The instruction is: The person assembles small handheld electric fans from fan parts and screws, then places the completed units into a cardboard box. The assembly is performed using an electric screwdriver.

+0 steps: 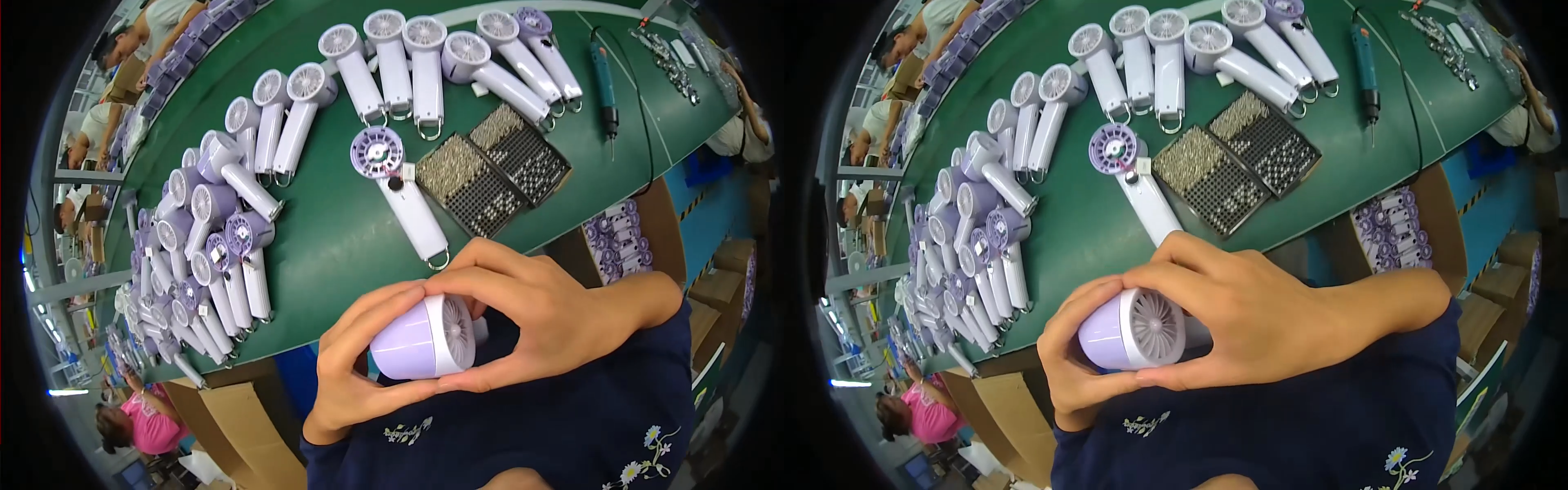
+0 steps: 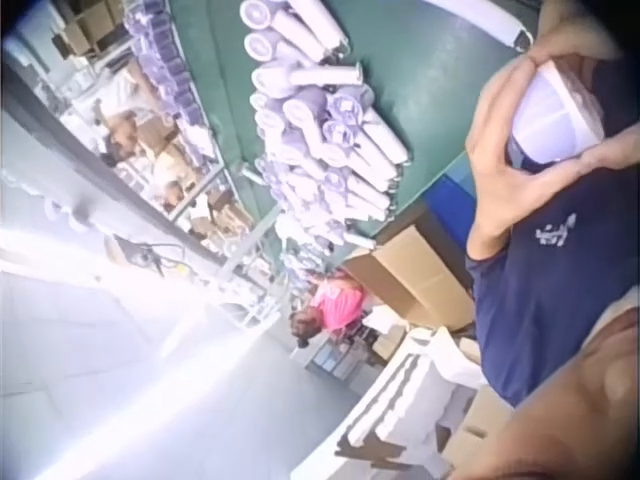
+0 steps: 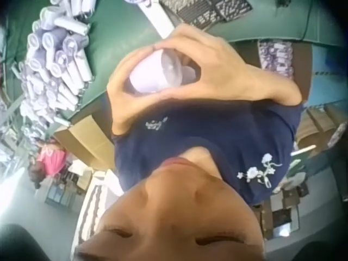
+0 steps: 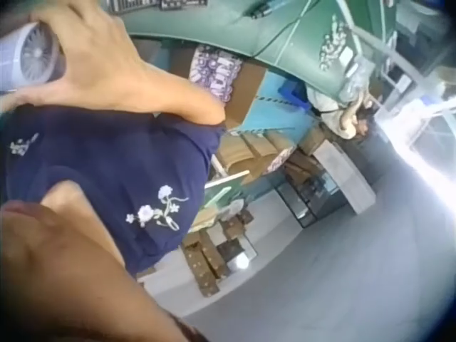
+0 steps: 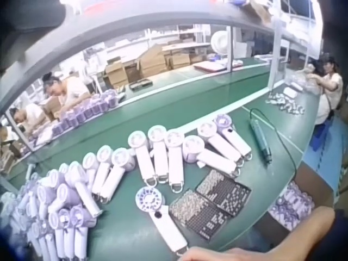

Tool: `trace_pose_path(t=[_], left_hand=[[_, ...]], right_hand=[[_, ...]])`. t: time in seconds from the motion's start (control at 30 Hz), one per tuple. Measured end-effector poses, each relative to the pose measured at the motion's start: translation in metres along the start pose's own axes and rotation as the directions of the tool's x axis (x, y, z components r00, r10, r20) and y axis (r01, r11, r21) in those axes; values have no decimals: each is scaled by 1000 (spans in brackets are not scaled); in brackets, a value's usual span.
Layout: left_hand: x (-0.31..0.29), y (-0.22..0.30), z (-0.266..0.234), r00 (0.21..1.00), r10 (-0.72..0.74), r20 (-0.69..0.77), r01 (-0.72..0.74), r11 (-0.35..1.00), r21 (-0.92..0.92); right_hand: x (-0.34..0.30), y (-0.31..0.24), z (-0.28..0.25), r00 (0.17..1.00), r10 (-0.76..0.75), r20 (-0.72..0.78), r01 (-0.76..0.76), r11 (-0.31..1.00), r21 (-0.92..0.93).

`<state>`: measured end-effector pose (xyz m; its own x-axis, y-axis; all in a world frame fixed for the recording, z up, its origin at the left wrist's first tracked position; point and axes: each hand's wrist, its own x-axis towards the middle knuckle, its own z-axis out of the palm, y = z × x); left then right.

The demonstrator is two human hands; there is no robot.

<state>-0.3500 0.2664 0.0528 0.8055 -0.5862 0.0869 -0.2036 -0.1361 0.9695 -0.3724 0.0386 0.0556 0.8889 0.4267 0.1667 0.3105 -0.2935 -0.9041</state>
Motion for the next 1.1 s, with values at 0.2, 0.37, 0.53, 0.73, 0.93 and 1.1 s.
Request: trace_pose_path(t=[0.2,0.37,0.53,0.73,0.93,1.1], left_hand=[[-25,-26,8,986,-160,39,165,958,-234],[-38,-40,14,982,-190,22,186,922,-338],[-45,-51,9,973,-213,87,229,893,-387],[-40,-36,13,905,-390,169,409,689,-599],[-34,-48,21,947,-280,155,308,664,-681],[-36,-59,39,884,-399,245,434,500,-749]], right_hand=[[-10,7,14,995,81,59,-83,996,29],[-13,15,22,998,47,37,-48,999,24],[-16,18,28,992,94,81,-99,994,55],[-19,22,41,997,61,-41,-60,998,20],[-34,37,44,996,87,-26,-74,948,311],[-67,51,55,833,398,385,-552,641,533]])
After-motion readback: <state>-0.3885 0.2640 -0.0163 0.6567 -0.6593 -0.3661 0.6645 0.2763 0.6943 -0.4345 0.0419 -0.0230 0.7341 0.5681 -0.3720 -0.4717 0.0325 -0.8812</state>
